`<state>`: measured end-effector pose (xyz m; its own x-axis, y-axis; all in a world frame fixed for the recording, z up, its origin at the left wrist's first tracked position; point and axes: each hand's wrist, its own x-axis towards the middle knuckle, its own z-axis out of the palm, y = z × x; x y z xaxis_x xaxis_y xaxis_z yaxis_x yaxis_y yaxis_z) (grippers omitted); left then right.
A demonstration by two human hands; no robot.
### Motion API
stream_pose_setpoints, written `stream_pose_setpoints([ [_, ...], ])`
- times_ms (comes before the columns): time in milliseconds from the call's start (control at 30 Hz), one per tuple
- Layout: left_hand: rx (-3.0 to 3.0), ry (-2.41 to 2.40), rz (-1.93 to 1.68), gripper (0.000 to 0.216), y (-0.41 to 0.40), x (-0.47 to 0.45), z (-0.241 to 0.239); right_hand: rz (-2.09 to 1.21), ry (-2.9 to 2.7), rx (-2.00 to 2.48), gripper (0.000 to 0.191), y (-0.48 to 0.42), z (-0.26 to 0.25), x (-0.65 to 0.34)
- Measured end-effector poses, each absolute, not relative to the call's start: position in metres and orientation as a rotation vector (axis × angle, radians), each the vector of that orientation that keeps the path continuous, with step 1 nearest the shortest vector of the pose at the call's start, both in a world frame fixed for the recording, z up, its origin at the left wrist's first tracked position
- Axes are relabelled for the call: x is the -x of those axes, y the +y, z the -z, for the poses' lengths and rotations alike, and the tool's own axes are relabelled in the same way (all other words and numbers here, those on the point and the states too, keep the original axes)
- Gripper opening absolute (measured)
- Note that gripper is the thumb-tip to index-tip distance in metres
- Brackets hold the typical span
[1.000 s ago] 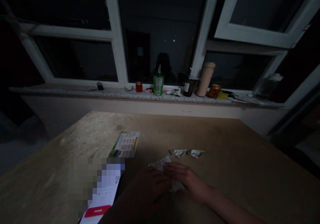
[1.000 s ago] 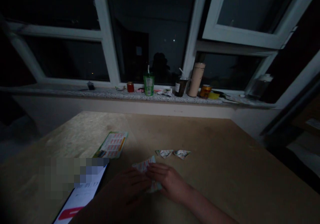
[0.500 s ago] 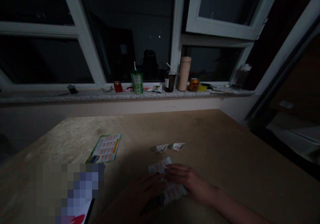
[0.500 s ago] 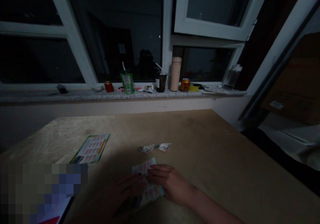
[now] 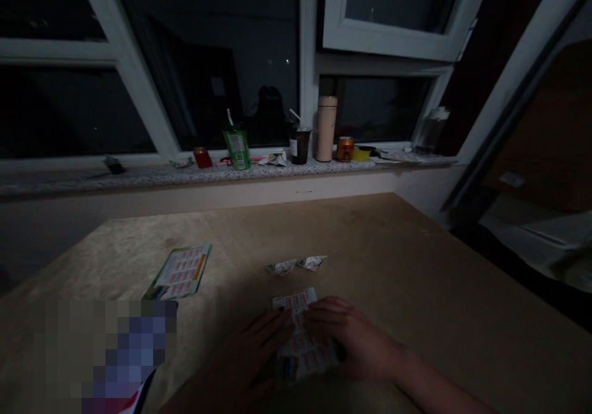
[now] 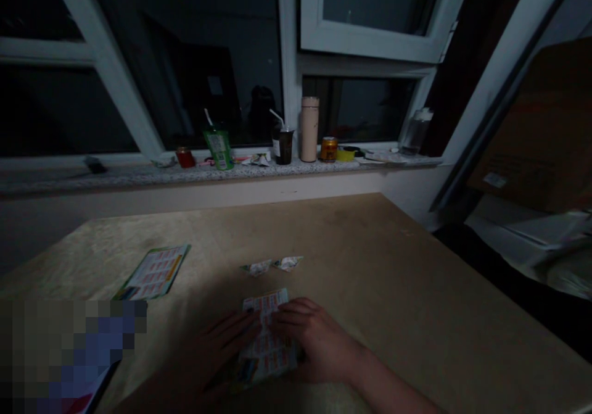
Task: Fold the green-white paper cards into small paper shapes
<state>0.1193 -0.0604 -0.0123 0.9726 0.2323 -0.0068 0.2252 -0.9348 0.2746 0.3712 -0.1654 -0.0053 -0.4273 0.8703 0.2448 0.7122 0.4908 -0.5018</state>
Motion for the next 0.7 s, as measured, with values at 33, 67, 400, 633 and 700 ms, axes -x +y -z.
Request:
stream_pose_setpoints([
  [33,-2.852,0.333,-0.035,0.080,-0.060,-0.119,0.012,-0.446,-2.264,1.294,0.061,-0.166,0.005,-0.371],
  [67,-2.857,0.328,-0.032,0.080,-0.060,-0.120,0.011,-0.441,-2.266,1.281,0.059,-0.167,0.004,-0.372],
  [400,-2.899,0.359,-0.095,0.074,-0.071,-0.138,-0.004,-0.402,-2.301,1.268,0.052,-0.169,0.004,-0.374],
  [633,-2.888,0.423,-0.148,0.046,-0.064,-0.152,-0.007,-0.339,-2.313,1.324,0.028,-0.167,0.007,-0.370],
  [700,-2.890,0.429,-0.230,0.057,-0.057,-0.148,-0.001,-0.324,-2.312,1.331,0.024,-0.167,0.008,-0.369],
])
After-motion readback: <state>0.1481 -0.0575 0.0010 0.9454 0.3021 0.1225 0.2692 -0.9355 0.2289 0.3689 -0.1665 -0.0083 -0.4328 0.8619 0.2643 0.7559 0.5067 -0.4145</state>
